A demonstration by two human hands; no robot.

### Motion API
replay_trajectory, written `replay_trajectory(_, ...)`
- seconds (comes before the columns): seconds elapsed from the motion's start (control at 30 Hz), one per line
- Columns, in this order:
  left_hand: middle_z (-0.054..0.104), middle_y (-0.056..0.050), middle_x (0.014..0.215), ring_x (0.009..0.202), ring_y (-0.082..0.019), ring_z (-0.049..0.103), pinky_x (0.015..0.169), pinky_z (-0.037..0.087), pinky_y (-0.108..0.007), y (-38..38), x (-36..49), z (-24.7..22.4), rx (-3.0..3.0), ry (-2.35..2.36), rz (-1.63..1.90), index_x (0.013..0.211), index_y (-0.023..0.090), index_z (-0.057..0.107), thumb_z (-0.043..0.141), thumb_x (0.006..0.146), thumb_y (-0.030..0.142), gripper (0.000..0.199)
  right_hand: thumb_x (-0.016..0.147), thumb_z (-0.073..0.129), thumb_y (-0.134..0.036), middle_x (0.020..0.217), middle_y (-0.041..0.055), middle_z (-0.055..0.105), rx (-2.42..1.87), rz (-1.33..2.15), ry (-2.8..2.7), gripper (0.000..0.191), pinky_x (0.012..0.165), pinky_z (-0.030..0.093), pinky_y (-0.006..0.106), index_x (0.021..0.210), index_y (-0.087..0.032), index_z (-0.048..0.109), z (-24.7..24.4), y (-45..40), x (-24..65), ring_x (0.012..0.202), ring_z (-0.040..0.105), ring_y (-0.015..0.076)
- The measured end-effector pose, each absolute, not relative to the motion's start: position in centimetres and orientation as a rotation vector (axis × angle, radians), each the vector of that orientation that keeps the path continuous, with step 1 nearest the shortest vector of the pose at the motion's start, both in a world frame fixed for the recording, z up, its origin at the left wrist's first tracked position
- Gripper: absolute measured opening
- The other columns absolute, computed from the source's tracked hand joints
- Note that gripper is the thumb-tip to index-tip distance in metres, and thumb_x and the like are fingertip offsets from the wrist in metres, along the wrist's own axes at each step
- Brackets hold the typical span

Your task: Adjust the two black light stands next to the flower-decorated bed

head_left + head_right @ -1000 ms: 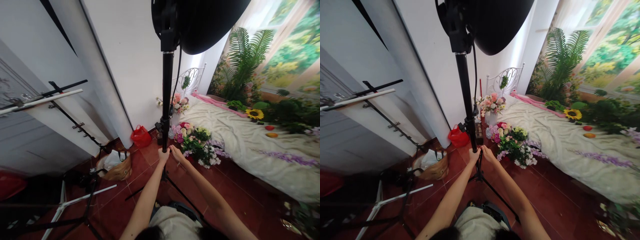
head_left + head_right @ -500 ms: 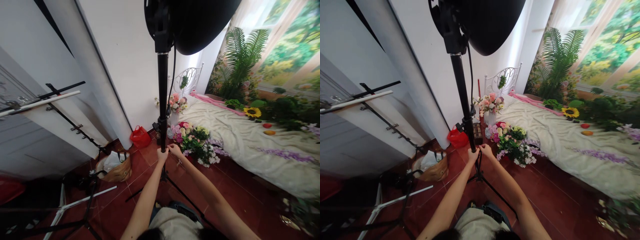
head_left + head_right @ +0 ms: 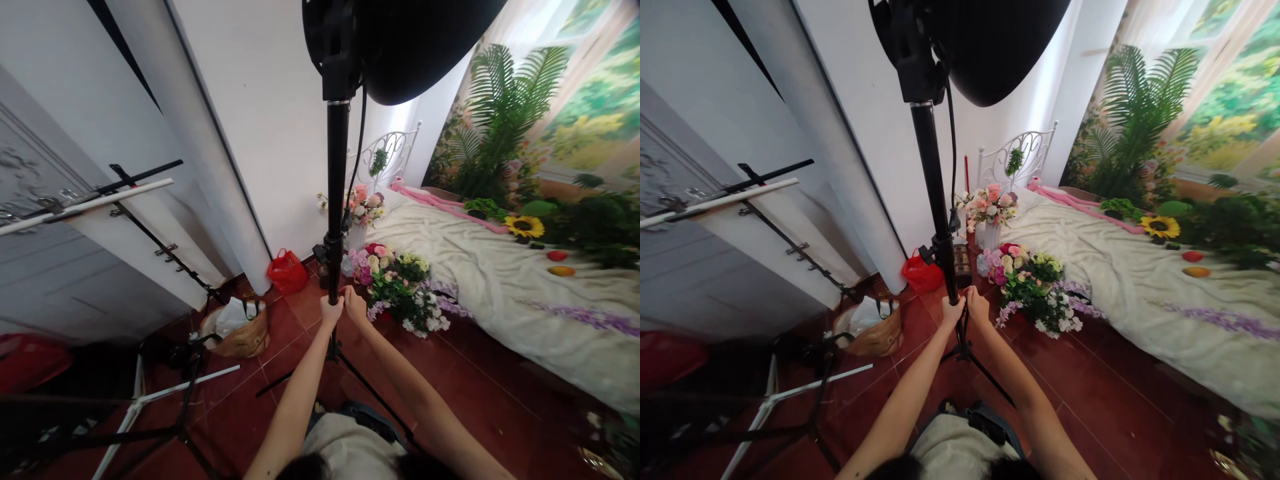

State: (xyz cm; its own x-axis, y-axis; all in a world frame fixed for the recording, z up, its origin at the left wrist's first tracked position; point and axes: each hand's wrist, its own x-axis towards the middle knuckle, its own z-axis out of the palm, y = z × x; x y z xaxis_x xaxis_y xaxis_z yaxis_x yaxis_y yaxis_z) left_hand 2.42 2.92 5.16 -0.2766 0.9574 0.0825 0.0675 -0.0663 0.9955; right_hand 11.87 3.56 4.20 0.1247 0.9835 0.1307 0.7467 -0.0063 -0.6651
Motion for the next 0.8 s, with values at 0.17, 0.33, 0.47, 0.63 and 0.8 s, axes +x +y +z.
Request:
replay_trajectory(0.17, 0.044, 0.003, 0.044, 0.043, -0.007, 0.04, 0.044, 0.03, -0.018, 2.9, 2.4, 5.4, 1.168, 1.431, 1.453, 0.044, 0.015, 0.047, 0.061, 0.058, 0.028, 0.023, 0.09, 0.038, -0.045, 0.078, 0.005, 0.066, -1.905, 0.497, -1.867, 0.033, 0.059, 0.036, 0.021, 0.098, -0.019, 0.056, 5.6, 5.4, 14.1, 0.067, 0.061, 0.0136)
replay_trajectory(0.33, 0.045, 0.002, 0.044, 0.043, -0.008, 0.041, 0.044, 0.031, -0.019, 2.8, 2.3, 5.5, 1.176, 1.44, 1.442, 0.044, 0.015, 0.048, 0.061, 0.059, 0.029, 0.023, 0.092, 0.028, -0.045, 0.076, 0.005, 0.066, -1.745, 0.739, -1.735, 0.041, 0.061, 0.041, 0.021, 0.091, -0.019, 0.06, 6.3, 5.5, 14.8, 0.067, 0.061, 0.0142)
replay_trajectory(0.47, 0.05, 0.0, 0.047, 0.046, -0.009, 0.045, 0.046, 0.035, -0.019, 2.8, 2.3, 5.7, 1.186, 1.417, 1.452, 0.047, 0.014, 0.053, 0.062, 0.059, 0.029, 0.021, 0.091, 0.034, -0.043, 0.082, 0.0022, 0.067, -1.594, 0.793, -1.82, 0.034, 0.065, 0.041, 0.021, 0.093, -0.023, 0.06, 6.3, 4.5, 14.2, 0.073, 0.063, 0.0151)
replay_trajectory(0.63, 0.049, 0.001, 0.047, 0.045, -0.008, 0.045, 0.045, 0.035, -0.019, 3.0, 2.3, 5.2, 1.202, 1.408, 1.44, 0.049, 0.014, 0.054, 0.062, 0.059, 0.03, 0.02, 0.093, 0.029, -0.04, 0.087, 0.0036, 0.067, -1.617, 0.664, -1.908, 0.035, 0.067, 0.039, 0.021, 0.097, -0.023, 0.059, 5.9, 3.9, 13.5, 0.077, 0.063, 0.0156)
replay_trajectory(0.8, 0.048, 0.002, 0.045, 0.044, -0.008, 0.044, 0.044, 0.033, -0.018, 3.1, 2.3, 4.7, 1.172, 1.423, 1.441, 0.048, 0.014, 0.051, 0.062, 0.059, 0.03, 0.022, 0.088, 0.04, -0.038, 0.086, 0.0099, 0.068, -1.9, 0.744, -1.892, 0.031, 0.068, 0.04, 0.023, 0.09, -0.018, 0.063, 6.5, 5.6, 13.0, 0.08, 0.063, 0.0178)
